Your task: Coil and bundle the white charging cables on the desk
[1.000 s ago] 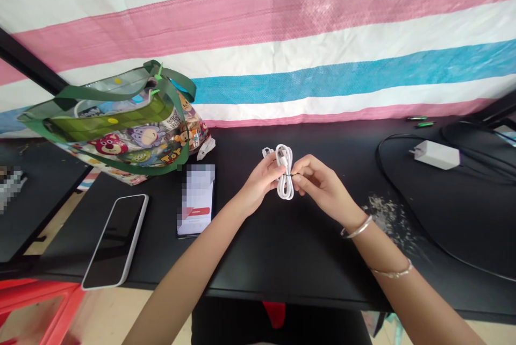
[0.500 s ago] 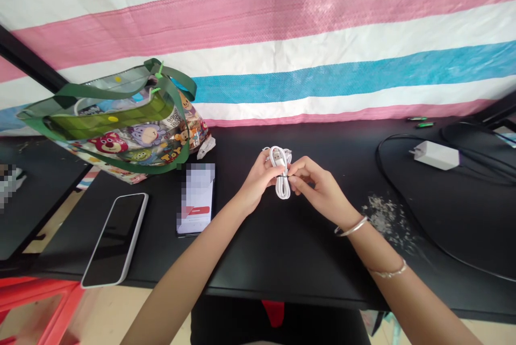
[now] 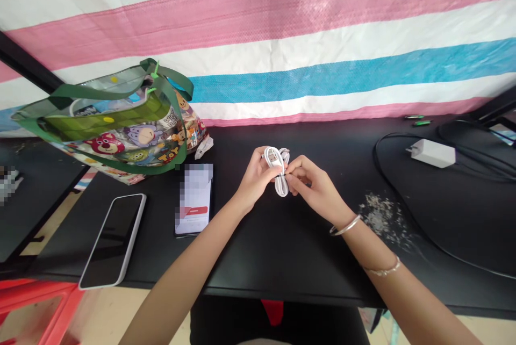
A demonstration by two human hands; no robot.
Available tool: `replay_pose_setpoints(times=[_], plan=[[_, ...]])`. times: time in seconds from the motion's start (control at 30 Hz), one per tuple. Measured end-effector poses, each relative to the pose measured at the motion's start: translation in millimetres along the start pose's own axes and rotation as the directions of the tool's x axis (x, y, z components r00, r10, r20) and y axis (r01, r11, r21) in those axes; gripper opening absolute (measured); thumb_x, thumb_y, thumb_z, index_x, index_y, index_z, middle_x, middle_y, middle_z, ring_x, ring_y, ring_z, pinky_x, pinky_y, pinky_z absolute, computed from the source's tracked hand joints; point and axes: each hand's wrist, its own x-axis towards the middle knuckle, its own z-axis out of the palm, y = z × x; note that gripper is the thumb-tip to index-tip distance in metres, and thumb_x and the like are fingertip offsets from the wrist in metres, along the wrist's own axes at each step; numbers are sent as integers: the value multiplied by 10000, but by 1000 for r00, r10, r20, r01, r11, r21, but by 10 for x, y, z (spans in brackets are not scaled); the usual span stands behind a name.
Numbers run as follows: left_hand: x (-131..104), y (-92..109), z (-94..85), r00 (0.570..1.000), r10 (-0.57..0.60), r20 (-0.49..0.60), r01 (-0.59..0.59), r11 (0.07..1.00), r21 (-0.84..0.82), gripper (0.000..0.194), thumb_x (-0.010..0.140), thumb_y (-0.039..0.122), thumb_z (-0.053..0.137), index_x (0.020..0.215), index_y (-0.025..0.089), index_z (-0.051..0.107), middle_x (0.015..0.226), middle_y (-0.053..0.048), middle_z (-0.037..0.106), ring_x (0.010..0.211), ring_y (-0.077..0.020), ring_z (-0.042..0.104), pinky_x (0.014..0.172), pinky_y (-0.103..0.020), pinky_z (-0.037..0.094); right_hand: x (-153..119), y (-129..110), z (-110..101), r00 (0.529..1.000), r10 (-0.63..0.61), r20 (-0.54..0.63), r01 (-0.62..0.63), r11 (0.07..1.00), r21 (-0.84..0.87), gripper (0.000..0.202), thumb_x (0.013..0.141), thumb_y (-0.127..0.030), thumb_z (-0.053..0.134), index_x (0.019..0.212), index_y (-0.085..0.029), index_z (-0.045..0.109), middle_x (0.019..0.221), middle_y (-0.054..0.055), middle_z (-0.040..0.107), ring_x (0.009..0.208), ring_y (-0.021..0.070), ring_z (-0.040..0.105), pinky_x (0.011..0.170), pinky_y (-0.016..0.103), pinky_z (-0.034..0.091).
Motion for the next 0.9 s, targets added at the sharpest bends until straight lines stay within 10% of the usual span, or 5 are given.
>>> replay_pose_setpoints(times=[0.2, 0.4, 0.9], plan=[[-22, 3, -36, 978, 209, 23, -205, 924, 324, 269, 691, 209, 607, 936, 219, 497, 872, 1, 662, 829, -150, 629, 642, -218, 430, 24, 119, 19, 987, 160, -12, -154, 965, 211, 366, 713, -505, 669, 764, -226, 438, 471, -96, 494, 389, 73, 443, 380, 202, 390], [-71, -34, -52, 841, 507, 188, -487, 561, 669, 167, 701, 122, 570, 784, 240, 653, 806, -6, 697, 771, -163, 606, 726, -266, 469, 33, 38, -24, 947, 321, 16, -307, 890, 338, 452, 612, -532, 752, 717, -212, 451, 487, -90, 515, 409, 60, 454, 381, 180, 375], [-66, -69, -76, 798, 457, 393, -568, 354, 743, 398, 890, 194, 364, 712, 299, 704, 696, -24, 707, 829, -189, 603, 771, -312, 476, 33, 59, -15, 881, 459, 114, -437, 696, 570, 361, 542, -363, 809, 712, -207, 531, 559, -76, 499, 468, 67, 448, 441, 208, 378]])
